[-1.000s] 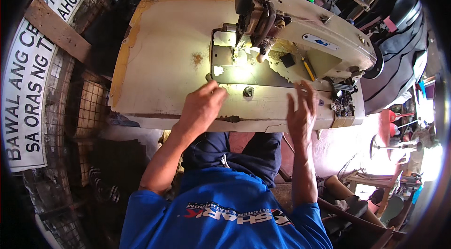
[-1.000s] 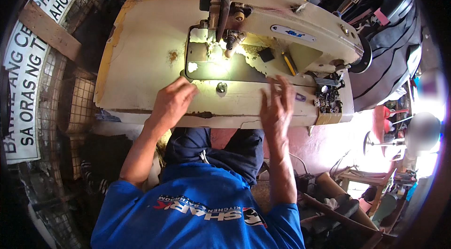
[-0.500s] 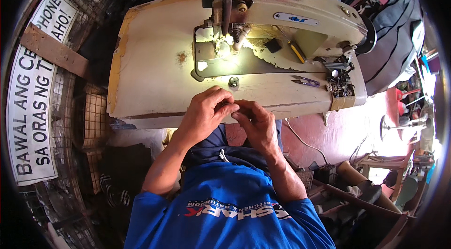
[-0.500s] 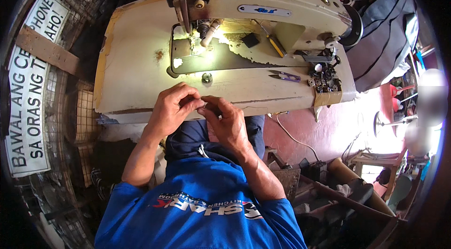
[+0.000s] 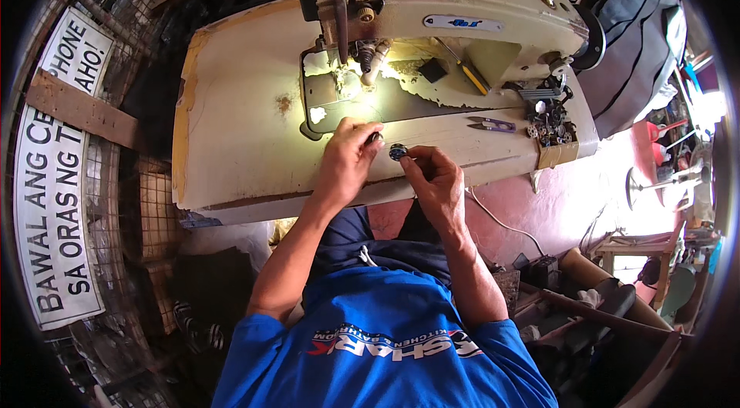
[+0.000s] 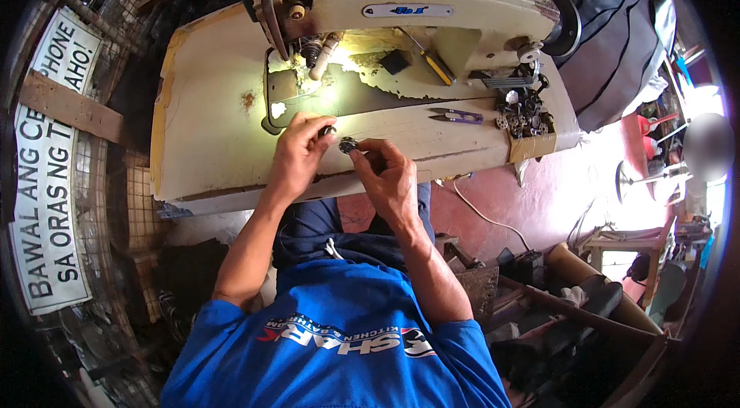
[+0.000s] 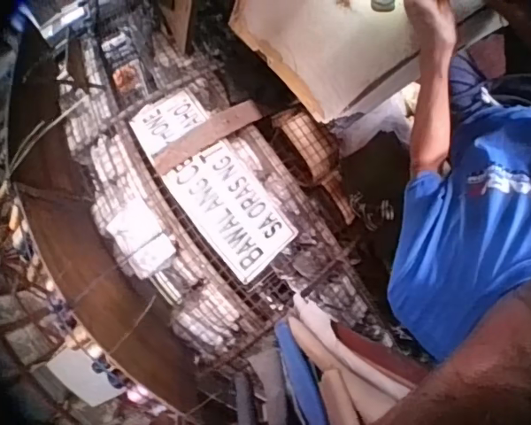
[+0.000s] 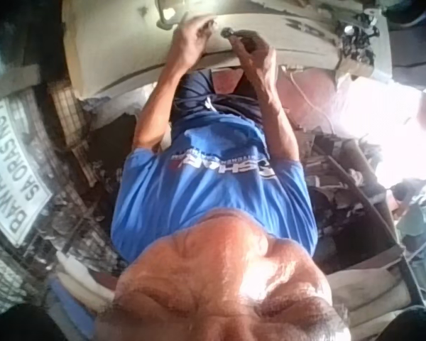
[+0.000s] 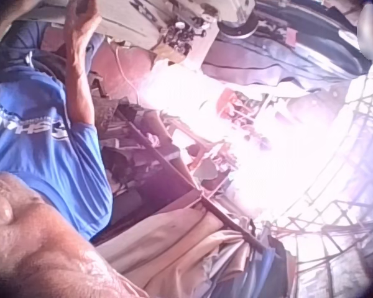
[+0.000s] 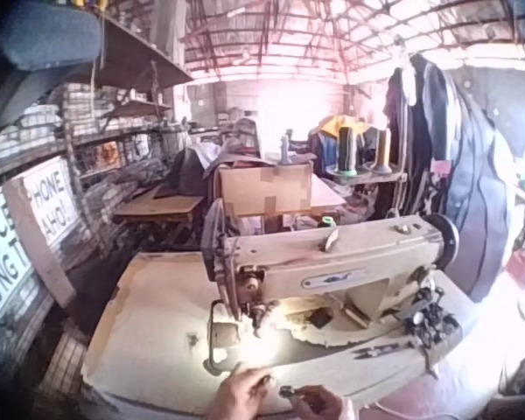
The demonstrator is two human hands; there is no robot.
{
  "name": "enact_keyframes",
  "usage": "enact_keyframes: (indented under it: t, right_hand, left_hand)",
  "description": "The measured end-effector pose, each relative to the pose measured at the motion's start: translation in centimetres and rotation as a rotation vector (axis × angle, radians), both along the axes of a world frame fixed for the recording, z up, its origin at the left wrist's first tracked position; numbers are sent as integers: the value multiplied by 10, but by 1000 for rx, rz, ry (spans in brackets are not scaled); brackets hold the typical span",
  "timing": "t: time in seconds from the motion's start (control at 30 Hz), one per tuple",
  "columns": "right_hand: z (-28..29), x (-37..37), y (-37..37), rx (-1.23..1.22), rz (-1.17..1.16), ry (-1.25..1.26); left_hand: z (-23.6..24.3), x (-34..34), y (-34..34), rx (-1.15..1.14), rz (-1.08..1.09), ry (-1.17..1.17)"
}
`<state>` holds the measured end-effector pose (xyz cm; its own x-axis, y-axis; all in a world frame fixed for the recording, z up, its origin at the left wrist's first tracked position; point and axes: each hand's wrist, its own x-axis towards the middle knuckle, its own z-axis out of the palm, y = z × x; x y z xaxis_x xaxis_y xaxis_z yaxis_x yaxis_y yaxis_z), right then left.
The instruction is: The recorder is sewing a green fabric bag with blue and white straps using an industrial sewing machine.
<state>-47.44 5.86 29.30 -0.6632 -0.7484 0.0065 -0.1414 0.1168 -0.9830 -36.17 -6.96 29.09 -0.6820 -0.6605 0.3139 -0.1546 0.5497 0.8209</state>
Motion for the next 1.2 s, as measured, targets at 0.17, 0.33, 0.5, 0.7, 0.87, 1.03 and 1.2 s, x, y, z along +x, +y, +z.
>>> enact_keyframes:
  t: [0.17, 0.33, 0.5, 0.7, 0.87, 1.03, 1.2]
  right_hand:
    - [3, 8, -15, -26, 93, -49]
    - [-1, 10, -23, -72, 122, -58]
    - [-2, 10, -26, 19, 108, -25]
    - [-7, 11, -17, -96, 130, 55]
    - [-5, 16, -19, -99, 100, 143]
    - [-8, 17, -20, -118, 85, 218]
    - [-6, 12, -20, -74, -130, 297]
  left_hand:
    - [-8, 19, -4, 714, -186, 257]
    - [-7, 20, 0, 656, -254, 324]
    - [-5, 20, -3, 687, -259, 267]
    - [-7, 16, -6, 789, -252, 367]
    - [-9, 15, -9, 785, -257, 356]
    - [-9, 14, -9, 821, -237, 434]
    - [-10, 18, -16, 1061, -330, 509]
